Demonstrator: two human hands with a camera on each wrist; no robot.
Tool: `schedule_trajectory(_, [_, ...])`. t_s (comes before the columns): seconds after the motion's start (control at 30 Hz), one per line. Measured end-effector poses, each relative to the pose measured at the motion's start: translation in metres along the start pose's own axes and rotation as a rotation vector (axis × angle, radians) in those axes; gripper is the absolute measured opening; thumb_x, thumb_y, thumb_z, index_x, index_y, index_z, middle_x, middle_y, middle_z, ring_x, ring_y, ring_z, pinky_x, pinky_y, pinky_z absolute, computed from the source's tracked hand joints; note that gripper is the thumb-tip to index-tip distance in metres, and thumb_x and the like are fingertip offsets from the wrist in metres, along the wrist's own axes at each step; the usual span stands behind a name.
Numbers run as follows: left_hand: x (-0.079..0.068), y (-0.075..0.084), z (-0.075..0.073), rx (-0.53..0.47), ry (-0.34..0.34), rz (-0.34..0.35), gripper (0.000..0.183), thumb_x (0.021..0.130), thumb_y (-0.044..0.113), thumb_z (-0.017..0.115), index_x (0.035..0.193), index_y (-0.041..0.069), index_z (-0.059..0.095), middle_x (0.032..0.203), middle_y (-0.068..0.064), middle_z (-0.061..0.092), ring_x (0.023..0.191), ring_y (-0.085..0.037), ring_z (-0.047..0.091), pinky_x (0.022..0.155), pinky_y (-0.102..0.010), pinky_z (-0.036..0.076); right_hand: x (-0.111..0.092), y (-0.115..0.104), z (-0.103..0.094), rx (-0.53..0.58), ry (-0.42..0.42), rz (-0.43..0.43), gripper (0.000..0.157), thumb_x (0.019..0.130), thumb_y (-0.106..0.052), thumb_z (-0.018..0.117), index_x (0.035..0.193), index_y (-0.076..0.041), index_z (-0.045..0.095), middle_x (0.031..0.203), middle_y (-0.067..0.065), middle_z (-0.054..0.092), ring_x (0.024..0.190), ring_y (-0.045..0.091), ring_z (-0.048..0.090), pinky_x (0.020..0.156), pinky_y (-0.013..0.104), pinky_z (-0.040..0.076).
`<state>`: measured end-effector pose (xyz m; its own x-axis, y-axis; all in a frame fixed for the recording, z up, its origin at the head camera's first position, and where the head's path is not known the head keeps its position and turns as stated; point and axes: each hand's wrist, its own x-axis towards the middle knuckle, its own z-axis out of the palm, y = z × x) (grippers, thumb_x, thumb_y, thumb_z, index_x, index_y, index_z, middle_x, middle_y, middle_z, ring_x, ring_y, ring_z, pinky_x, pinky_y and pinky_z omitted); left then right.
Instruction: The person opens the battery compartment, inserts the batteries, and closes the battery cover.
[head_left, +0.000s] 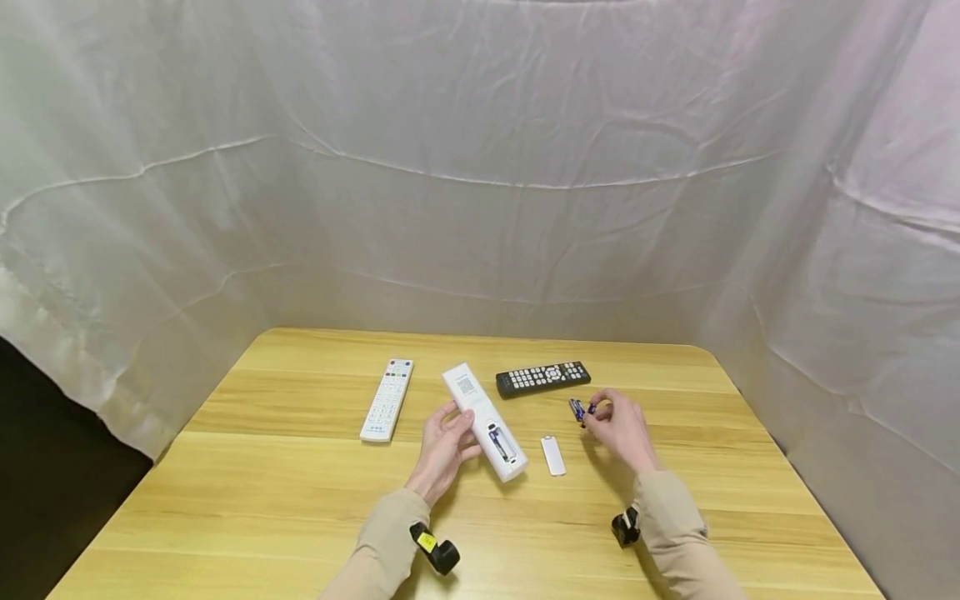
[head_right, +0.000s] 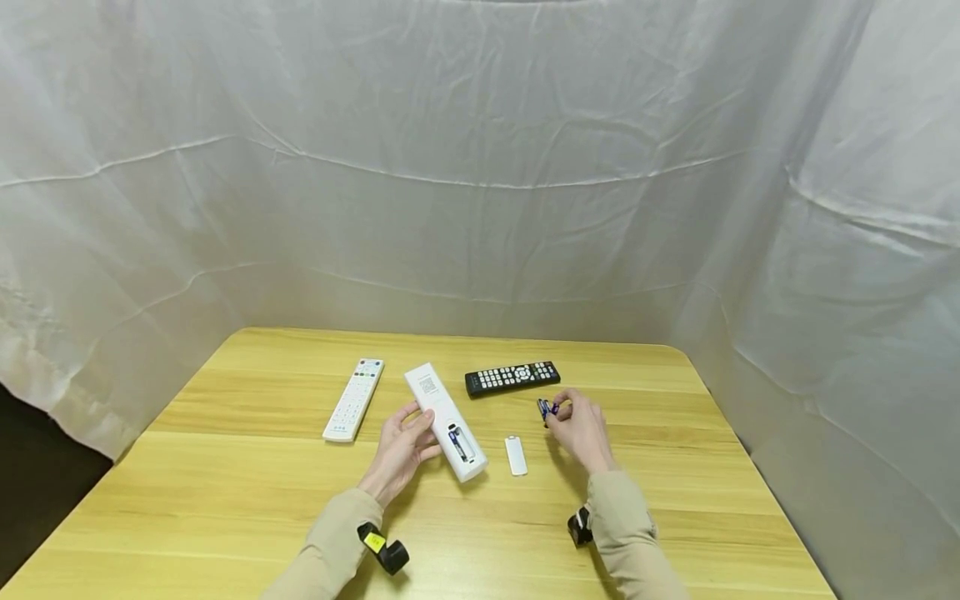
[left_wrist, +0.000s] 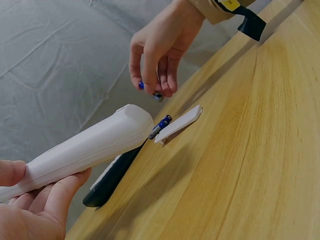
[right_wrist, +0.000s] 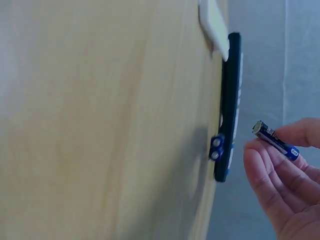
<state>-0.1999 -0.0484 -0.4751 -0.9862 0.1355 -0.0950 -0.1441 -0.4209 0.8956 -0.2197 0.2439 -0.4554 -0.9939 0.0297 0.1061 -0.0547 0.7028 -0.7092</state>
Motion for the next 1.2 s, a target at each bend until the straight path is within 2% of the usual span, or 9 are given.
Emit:
schedule_trajectory(0.2, [-0.001, 0.0, -0.001, 0.002, 0.004, 0.0, 0.048, 0.104, 0.009, 0.051, 0.146, -0.006, 0.034, 0.131, -0.029, 0.061, 0.09, -0.014, 0.073, 0.076, -0.027, 0.065, -0.011, -0.011, 0.004, 0.05, -0.013, -0.086, 0.012, 0.091, -0.007, 0.069, 0.1, 0.0, 0.069, 0.088, 0.016, 0.076, 0.073, 0.017, 0.07, 0.067, 0.023, 0.062])
schedule_trajectory(0.37, [-0.001, -0.001, -0.001, 0.005, 0.004, 0.0, 0.048, 0.104, 0.009, 0.05, 0.146, -0.006, 0.033, 0.133, -0.03, 0.06, 0.092, -0.014, 0.073, 0.077, -0.029, 0.065, -0.019, -0.019, 0.01, 0.053, -0.001, -0.178, 0.006, 0.088, -0.008, 0.074, 0.091, -0.004, 0.07, 0.077, 0.009, 0.072, 0.065, 0.008, 0.059, 0.057, 0.017, 0.053])
schedule_trajectory(0.47, [0.0, -0.001, -0.001, 0.006, 0.005, 0.001, 0.048, 0.104, 0.009, 0.05, 0.146, -0.006, 0.033, 0.131, -0.028, 0.062, 0.092, -0.015, 0.073, 0.077, -0.029, 0.065, -0.023, -0.023, 0.013, 0.067, 0.017, -0.252, 0.005, 0.086, -0.008, 0.077, 0.09, -0.007, 0.073, 0.078, 0.006, 0.072, 0.064, 0.002, 0.057, 0.058, 0.016, 0.053])
schedule_trajectory(0.57, [0.0, -0.001, -0.001, 0.003, 0.006, -0.002, 0.048, 0.104, 0.009, 0.051, 0.146, -0.006, 0.034, 0.129, -0.026, 0.064, 0.091, -0.015, 0.073, 0.077, -0.029, 0.065, -0.027, -0.026, 0.015, 0.108, 0.002, -0.318, 0.007, 0.087, -0.004, 0.075, 0.094, -0.004, 0.076, 0.083, 0.01, 0.076, 0.067, 0.002, 0.062, 0.06, 0.017, 0.057])
schedule_trajectory(0.7, [0.0, -0.001, -0.001, 0.001, 0.007, -0.002, 0.048, 0.104, 0.009, 0.05, 0.146, -0.006, 0.034, 0.13, -0.028, 0.062, 0.091, -0.014, 0.073, 0.077, -0.029, 0.065, -0.03, -0.03, 0.017, 0.126, -0.02, -0.333, 0.012, 0.088, 0.0, 0.072, 0.099, 0.001, 0.077, 0.09, 0.017, 0.078, 0.07, 0.008, 0.067, 0.061, 0.017, 0.059])
schedule_trajectory(0.9, [0.0, -0.001, -0.002, 0.002, 0.006, 0.001, 0.047, 0.104, 0.009, 0.05, 0.146, -0.006, 0.034, 0.137, -0.033, 0.056, 0.093, -0.015, 0.073, 0.079, -0.03, 0.065, -0.034, -0.039, 0.018, 0.096, -0.061, -0.332, 0.015, 0.087, 0.0, 0.071, 0.101, 0.004, 0.077, 0.093, 0.02, 0.078, 0.074, 0.015, 0.073, 0.065, 0.014, 0.059])
schedule_trajectory(1.07, [0.0, -0.001, -0.002, -0.004, 0.013, -0.001, 0.047, 0.104, 0.009, 0.05, 0.146, -0.006, 0.034, 0.136, -0.033, 0.056, 0.094, -0.016, 0.073, 0.08, -0.031, 0.065, -0.039, -0.045, 0.018, 0.092, -0.117, -0.413, 0.016, 0.088, -0.001, 0.073, 0.101, 0.006, 0.076, 0.094, 0.022, 0.077, 0.075, 0.017, 0.075, 0.066, 0.015, 0.061])
schedule_trajectory(1.2, [0.0, 0.0, -0.002, -0.007, 0.015, -0.004, 0.048, 0.104, 0.01, 0.05, 0.146, -0.006, 0.033, 0.137, -0.033, 0.055, 0.095, -0.017, 0.073, 0.08, -0.031, 0.065, -0.043, -0.049, 0.021, 0.1, -0.131, -0.454, 0.016, 0.087, -0.003, 0.075, 0.101, 0.003, 0.077, 0.096, 0.02, 0.078, 0.076, 0.015, 0.075, 0.066, 0.017, 0.061])
